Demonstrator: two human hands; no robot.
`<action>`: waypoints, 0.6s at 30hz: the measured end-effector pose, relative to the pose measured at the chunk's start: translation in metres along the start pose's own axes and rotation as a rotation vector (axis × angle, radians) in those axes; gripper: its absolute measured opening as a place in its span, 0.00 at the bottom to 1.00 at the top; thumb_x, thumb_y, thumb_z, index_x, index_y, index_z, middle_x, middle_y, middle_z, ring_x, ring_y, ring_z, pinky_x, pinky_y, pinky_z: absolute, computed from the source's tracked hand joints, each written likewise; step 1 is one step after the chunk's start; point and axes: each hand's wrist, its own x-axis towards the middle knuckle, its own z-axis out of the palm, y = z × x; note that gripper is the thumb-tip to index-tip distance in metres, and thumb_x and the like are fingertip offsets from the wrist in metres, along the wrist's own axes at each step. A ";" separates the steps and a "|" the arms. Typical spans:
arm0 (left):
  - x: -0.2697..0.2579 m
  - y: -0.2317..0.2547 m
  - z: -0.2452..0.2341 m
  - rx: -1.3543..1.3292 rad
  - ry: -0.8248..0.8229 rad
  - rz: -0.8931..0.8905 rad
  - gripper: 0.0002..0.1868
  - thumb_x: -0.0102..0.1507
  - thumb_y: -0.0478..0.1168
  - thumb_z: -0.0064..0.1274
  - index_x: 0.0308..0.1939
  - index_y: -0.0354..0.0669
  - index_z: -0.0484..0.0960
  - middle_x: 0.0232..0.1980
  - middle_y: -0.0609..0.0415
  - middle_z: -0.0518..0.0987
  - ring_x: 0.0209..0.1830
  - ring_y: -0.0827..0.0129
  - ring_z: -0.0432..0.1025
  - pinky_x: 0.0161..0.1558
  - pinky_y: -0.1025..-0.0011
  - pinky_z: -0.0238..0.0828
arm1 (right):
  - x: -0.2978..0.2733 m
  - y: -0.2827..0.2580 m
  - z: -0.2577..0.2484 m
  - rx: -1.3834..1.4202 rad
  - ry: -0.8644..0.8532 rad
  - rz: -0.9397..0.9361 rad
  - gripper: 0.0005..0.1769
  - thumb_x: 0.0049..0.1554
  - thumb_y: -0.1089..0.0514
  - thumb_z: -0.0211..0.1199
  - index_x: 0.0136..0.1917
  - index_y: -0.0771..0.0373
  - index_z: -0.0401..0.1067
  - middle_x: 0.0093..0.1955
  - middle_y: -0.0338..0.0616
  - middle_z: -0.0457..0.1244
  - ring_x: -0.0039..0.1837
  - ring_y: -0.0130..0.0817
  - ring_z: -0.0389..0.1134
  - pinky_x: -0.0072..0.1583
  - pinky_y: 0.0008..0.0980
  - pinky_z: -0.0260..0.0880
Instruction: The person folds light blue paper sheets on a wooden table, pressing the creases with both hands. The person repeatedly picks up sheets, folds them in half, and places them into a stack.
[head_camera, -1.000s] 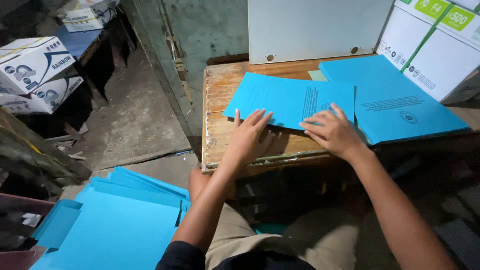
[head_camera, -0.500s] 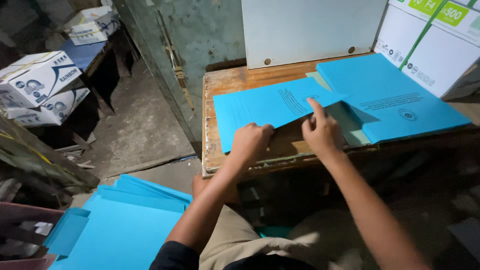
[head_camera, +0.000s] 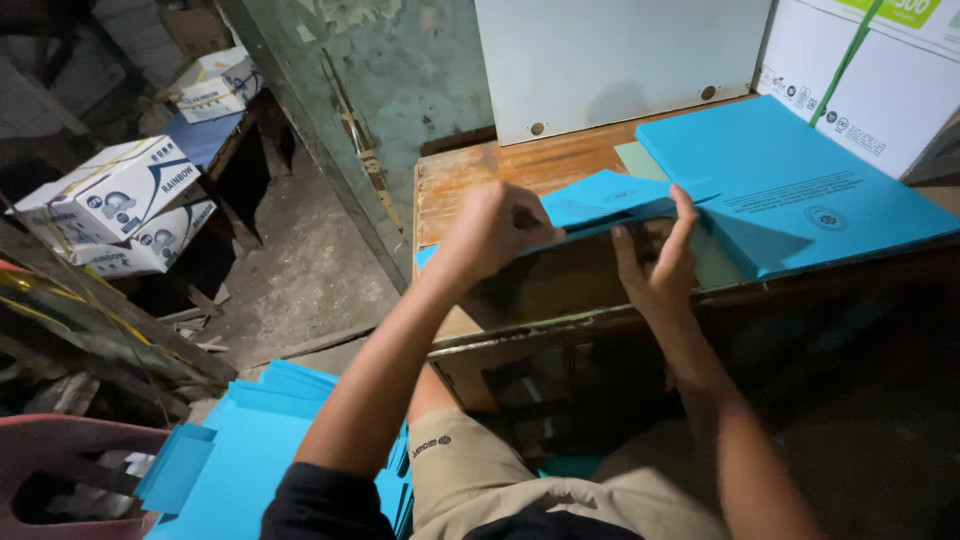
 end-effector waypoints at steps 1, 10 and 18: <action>0.002 0.003 -0.011 0.003 -0.001 0.003 0.09 0.53 0.47 0.64 0.32 0.49 0.87 0.33 0.47 0.85 0.41 0.45 0.81 0.44 0.54 0.76 | -0.001 0.004 0.004 0.002 0.005 0.000 0.43 0.66 0.50 0.66 0.84 0.60 0.46 0.38 0.58 0.64 0.34 0.52 0.69 0.37 0.39 0.65; 0.034 -0.022 -0.040 0.804 0.254 0.191 0.03 0.63 0.47 0.59 0.34 0.66 0.85 0.28 0.69 0.82 0.26 0.70 0.79 0.30 0.69 0.77 | -0.004 0.031 0.002 0.052 -0.027 0.163 0.30 0.70 0.44 0.48 0.75 0.68 0.65 0.40 0.55 0.69 0.35 0.46 0.70 0.38 0.45 0.70; 0.020 -0.111 0.009 0.989 0.542 0.232 0.22 0.70 0.33 0.59 0.22 0.54 0.73 0.87 0.44 0.41 0.87 0.46 0.31 0.78 0.23 0.28 | 0.001 0.002 -0.003 -0.113 -0.059 -0.156 0.30 0.68 0.57 0.59 0.26 0.58 0.53 0.24 0.33 0.44 0.30 0.24 0.43 0.37 0.31 0.42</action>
